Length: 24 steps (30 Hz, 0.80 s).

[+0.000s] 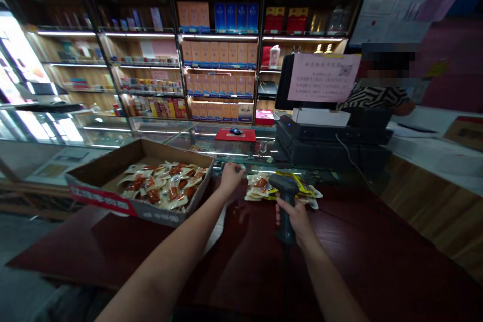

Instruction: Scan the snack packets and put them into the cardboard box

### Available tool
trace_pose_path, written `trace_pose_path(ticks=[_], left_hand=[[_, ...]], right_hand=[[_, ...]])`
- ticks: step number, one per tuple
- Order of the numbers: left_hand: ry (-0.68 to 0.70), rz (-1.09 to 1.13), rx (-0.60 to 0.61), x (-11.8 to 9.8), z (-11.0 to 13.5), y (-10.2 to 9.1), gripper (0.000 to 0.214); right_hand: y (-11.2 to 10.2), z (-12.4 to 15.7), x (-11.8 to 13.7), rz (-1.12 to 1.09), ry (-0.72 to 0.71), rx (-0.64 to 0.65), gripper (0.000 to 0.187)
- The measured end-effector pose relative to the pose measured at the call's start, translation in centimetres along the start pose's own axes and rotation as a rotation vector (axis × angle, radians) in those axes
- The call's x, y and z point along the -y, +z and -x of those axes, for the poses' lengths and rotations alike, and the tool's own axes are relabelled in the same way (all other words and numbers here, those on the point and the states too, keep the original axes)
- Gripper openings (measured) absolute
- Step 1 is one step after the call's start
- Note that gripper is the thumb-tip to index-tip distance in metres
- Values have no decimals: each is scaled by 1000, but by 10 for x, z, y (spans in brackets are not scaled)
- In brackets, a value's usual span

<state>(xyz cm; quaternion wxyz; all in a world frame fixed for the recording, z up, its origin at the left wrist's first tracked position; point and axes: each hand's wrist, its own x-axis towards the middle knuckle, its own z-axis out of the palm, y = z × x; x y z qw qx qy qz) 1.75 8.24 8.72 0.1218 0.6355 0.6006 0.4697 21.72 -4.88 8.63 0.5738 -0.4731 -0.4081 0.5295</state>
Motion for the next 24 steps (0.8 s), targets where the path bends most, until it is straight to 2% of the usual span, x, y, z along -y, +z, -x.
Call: trace_pose_path(ticks=[3,6,9,12,17,20,24], left_hand=[[-27,-52,-46,18,-13,-53,12],[-135,-103,-45,41,-23,-104,9],[-286,-205,10,65,-26,-138,10],[-393,-264,87,84,-24,-146,26],[-428,-355,156,100,-18,-129,33],[-445,-305,176,104,-19,-126,34],[-442,-207,178,107,-21,-131,34]], right_hand=[[23,5,-3,12,9,62,37],[42,8,-8,22,30,99,35],[58,10,-14,21,38,122,36],[71,12,-20,27,31,140,36],[83,15,-28,38,36,177,40],[85,16,-33,37,34,183,42],[84,16,-37,45,35,172,40]])
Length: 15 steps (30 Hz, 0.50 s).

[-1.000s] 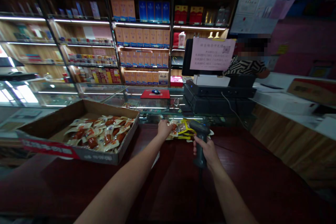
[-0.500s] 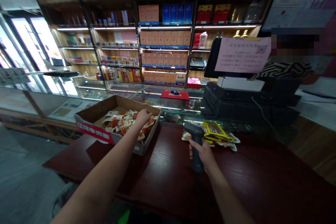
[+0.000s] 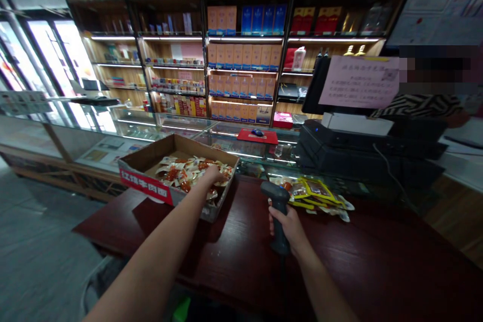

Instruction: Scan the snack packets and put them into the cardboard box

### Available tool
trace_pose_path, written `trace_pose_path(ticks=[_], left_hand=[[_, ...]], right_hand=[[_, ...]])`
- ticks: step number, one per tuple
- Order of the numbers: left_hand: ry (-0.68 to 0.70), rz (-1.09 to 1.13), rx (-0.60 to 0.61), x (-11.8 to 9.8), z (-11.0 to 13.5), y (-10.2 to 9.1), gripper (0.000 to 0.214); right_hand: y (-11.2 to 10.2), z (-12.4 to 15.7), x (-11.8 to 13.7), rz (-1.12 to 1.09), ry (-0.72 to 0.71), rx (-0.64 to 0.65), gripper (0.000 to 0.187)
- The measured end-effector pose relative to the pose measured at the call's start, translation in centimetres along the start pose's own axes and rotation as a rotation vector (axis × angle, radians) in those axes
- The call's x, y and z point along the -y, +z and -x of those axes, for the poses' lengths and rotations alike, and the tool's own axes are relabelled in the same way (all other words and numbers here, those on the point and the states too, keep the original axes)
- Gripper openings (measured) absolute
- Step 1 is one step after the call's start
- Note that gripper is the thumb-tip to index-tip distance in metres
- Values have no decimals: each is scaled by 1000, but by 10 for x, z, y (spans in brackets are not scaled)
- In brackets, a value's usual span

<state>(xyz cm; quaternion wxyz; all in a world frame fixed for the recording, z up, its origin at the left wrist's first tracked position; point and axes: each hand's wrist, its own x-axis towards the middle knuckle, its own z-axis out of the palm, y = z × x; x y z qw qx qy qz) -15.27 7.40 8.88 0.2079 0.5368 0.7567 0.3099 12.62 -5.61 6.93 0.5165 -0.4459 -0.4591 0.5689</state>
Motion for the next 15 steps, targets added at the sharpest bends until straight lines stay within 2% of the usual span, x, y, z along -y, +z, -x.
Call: trace_pose_path(ticks=[5,8,11,13,15], left_hand=[[-7,9,-2,3,-1,-4,30],[-44,190,-2,3,-1,-6,25],[-155,625,107,-1,3,-13,15],[-220,1004,302,-5,10,-22,5],[-230,1364,506,-10,20,-32,16]], right_hand=[[-2,1,0,-1,14,-14,40],[-3,2,2,-4,18,2,40],[-4,3,3,4,11,4,40],[-5,3,3,9,8,5,40],[-5,3,3,1,14,17,40]])
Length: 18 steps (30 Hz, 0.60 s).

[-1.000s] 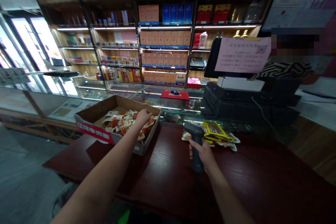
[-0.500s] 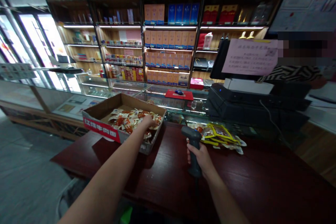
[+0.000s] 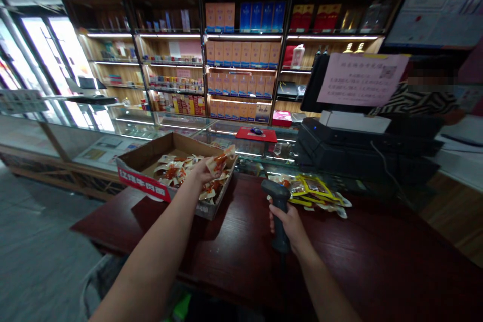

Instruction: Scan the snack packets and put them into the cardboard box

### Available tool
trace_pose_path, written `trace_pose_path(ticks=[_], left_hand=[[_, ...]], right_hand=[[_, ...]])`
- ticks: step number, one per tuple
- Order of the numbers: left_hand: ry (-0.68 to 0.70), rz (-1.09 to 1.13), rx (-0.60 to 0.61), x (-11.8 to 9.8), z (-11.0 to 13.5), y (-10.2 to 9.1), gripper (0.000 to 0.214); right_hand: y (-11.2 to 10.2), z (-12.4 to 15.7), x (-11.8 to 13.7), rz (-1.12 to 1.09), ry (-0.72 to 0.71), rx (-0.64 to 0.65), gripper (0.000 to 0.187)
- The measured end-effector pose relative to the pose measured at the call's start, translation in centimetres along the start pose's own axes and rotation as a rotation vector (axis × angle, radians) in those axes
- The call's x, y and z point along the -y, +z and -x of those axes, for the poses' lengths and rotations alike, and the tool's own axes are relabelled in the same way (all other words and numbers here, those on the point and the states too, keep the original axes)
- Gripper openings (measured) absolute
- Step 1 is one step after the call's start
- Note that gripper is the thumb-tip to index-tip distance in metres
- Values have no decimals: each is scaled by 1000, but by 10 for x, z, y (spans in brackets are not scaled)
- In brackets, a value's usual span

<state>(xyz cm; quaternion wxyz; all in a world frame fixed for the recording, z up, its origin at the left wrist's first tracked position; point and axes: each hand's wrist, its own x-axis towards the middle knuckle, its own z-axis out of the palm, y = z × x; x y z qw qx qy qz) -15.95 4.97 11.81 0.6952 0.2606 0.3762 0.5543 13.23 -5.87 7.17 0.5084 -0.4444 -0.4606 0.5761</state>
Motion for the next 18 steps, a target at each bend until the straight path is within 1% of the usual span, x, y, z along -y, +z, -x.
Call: trace_pose_path(ticks=[2,5,9,10,12,13,15,18], left_hand=[[-11,233,151,-1,14,8,26],[16,395,257,9,32,24,33],[74,472,329,37,44,45,50],[71,479,347,46,45,50,52],[39,481,376,67,44,55,49],[28,478,373,79,42,56,45],[33,467,309,104,35,54,35],[83,461,120,139,20,41,23]], right_hand=[[0,0,0,-10,6,9,40],[1,0,2,-16,-3,8,41],[2,2,8,-18,-4,-8,41],[2,3,10,-20,-5,-14,41],[1,5,14,-29,-23,-25,42],[0,5,15,-33,-35,-30,42],[-2,7,18,-39,-62,-36,40],[-5,8,19,-17,-63,-33,38]])
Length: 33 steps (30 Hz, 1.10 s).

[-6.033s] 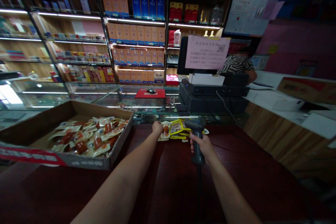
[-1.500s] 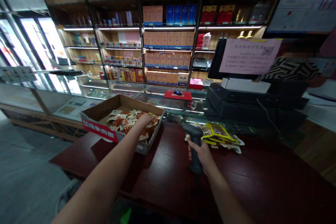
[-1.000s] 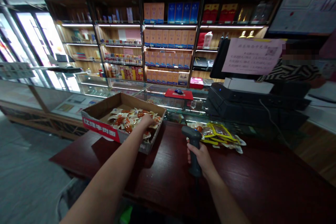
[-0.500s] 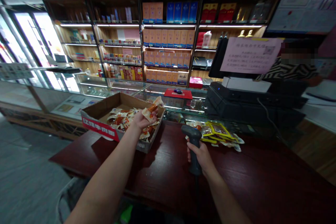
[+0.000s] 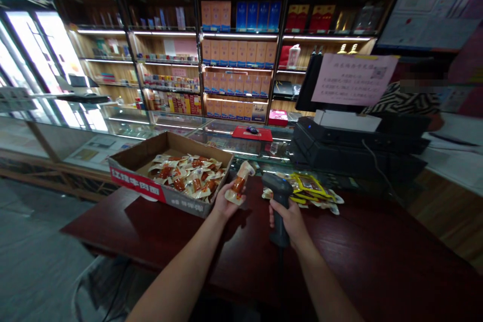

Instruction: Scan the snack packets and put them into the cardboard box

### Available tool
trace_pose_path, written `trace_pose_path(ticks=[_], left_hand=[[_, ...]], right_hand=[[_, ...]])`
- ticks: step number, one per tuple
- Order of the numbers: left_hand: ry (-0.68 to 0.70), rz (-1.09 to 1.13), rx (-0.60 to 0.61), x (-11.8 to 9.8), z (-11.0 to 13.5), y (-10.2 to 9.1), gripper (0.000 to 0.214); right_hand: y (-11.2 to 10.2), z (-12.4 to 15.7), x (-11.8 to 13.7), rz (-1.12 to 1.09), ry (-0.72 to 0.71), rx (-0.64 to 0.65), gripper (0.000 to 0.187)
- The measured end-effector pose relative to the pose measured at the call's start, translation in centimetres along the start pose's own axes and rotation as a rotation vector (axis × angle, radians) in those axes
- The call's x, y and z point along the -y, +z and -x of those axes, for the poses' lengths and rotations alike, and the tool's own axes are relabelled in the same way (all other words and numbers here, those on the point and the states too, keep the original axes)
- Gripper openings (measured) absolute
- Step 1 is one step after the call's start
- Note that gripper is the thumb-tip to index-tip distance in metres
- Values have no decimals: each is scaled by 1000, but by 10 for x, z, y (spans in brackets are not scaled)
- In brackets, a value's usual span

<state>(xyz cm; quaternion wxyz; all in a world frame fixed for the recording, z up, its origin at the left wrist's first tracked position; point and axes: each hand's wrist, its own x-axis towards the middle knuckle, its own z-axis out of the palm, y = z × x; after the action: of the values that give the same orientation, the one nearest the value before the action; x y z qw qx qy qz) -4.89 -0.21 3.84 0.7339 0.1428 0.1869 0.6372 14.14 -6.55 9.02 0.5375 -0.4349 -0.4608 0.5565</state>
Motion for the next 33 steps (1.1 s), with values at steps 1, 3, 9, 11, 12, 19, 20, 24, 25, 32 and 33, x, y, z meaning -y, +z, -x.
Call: trace_pose_path(ticks=[1,3,9,11,12,19,20,24,25,32,33], left_hand=[[26,-2,-61,6,-4,-10,20],[72,0,-161,12,-12,-25,15],[115,16,-228,11,-22,-36,11],[117,20,-238,11,-21,-35,11],[116,21,-242,11,-20,-35,11],[98,26,-236,11,-19,-36,9],[96,28,-227,11,-20,-37,9],[78,28,-144,12,-23,-43,11],[77,28,-125,12,-24,-45,12],[50,41,-192,11,-23,-42,16],[24,36,-208,11,-23,-37,18]], right_hand=[[-1,0,0,20,10,4,38],[-3,1,1,76,39,13,39],[-1,3,2,150,61,44,39],[1,2,2,146,53,48,38],[2,2,2,147,53,53,38],[6,-2,-3,172,61,78,37],[5,-2,-4,171,64,80,37],[4,-3,-8,154,70,89,33],[3,-3,-8,151,67,89,33],[-5,-5,-5,133,69,52,33],[-9,-6,-4,128,67,39,34]])
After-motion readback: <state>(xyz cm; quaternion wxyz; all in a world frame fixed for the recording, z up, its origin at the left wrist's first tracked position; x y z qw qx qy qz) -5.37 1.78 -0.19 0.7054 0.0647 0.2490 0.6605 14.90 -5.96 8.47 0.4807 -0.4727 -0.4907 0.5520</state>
